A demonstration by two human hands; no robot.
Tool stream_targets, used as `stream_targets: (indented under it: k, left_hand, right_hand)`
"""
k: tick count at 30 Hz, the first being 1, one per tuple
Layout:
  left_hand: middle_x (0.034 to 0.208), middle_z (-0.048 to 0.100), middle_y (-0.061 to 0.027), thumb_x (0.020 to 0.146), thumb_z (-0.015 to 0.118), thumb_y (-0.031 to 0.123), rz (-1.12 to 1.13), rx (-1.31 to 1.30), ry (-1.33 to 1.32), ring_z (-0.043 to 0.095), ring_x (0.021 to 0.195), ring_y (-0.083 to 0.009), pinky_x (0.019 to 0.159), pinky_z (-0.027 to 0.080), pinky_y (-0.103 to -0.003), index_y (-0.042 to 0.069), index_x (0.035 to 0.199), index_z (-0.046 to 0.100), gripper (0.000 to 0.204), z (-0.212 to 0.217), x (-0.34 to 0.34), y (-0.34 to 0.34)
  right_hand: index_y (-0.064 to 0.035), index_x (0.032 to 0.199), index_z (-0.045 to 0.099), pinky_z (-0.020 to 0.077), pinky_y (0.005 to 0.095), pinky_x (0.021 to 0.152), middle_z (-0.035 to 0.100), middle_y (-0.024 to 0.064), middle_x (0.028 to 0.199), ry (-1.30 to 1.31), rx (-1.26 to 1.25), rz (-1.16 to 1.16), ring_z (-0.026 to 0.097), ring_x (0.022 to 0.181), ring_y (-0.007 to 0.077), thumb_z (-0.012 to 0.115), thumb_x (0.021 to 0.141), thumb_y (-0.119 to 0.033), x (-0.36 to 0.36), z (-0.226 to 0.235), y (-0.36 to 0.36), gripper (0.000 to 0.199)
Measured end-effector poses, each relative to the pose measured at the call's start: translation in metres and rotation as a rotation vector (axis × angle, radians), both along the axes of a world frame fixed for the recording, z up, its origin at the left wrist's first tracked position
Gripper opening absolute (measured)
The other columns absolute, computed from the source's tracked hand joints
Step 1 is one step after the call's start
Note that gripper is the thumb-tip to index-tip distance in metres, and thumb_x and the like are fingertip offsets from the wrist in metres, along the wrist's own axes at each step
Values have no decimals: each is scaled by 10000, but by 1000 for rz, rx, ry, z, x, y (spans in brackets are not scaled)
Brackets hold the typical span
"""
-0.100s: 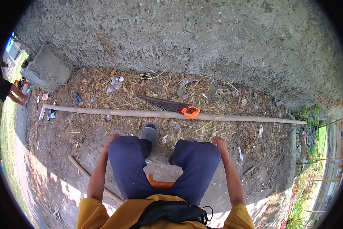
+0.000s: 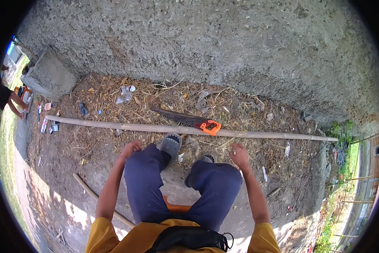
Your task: The person saws a bamboo pole with a hand saw and then repositions the pole.
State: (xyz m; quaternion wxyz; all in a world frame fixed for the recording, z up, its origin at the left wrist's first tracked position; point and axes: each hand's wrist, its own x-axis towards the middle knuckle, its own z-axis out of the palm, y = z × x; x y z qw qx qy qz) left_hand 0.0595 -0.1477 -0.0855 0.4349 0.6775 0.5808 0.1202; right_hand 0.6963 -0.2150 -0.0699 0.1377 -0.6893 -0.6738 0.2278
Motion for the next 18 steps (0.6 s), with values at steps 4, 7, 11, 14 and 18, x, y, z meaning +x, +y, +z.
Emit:
stream_targets:
  k: [4, 7, 11, 14, 18]
  left_hand:
    - [1074, 635, -164, 802, 701, 215, -149, 271, 169, 641, 1026, -374, 888, 527, -494, 125, 1177, 587, 402, 13, 98, 32]
    - [1177, 580, -155, 782, 721, 186, -279, 319, 259, 587, 1149, -373, 956, 502, -500, 139, 1244, 528, 503, 10, 150, 52]
    - [1292, 498, -144, 753, 751, 154, -371, 240, 379, 498, 1271, -362, 1033, 450, -512, 140, 1324, 459, 642, -8, 178, 67]
    - [1315, 463, -146, 731, 763, 133, -408, 238, 377, 454, 1313, -352, 1066, 411, -525, 120, 1353, 442, 700, -23, 187, 75]
    - [1348, 441, -168, 735, 762, 135, -345, 242, 425, 446, 1313, -369, 1082, 386, -532, 106, 1386, 419, 736, -39, 172, 71]
  right_hand:
    - [-118, 1256, 590, 422, 483, 1037, 556, 129, 1249, -246, 143, 89, 539, 1185, 352, 730, 795, -217, -52, 13, 46, 492]
    - [-96, 1232, 598, 385, 488, 1048, 527, 132, 1261, -289, 141, 110, 489, 1238, 319, 713, 781, -210, -73, -19, 69, 479]
    - [-107, 1151, 628, 358, 492, 1066, 524, 127, 1252, -378, 158, 169, 473, 1243, 302, 711, 752, -217, -90, -53, 82, 423]
    - [-100, 1049, 652, 349, 503, 1076, 568, 107, 1163, -383, 180, 190, 499, 1215, 284, 695, 742, -223, -81, -62, 89, 333]
    - [-38, 1057, 645, 427, 488, 980, 636, 140, 1038, 36, 317, 213, 603, 1031, 328, 693, 756, -198, -79, -26, 98, 345]
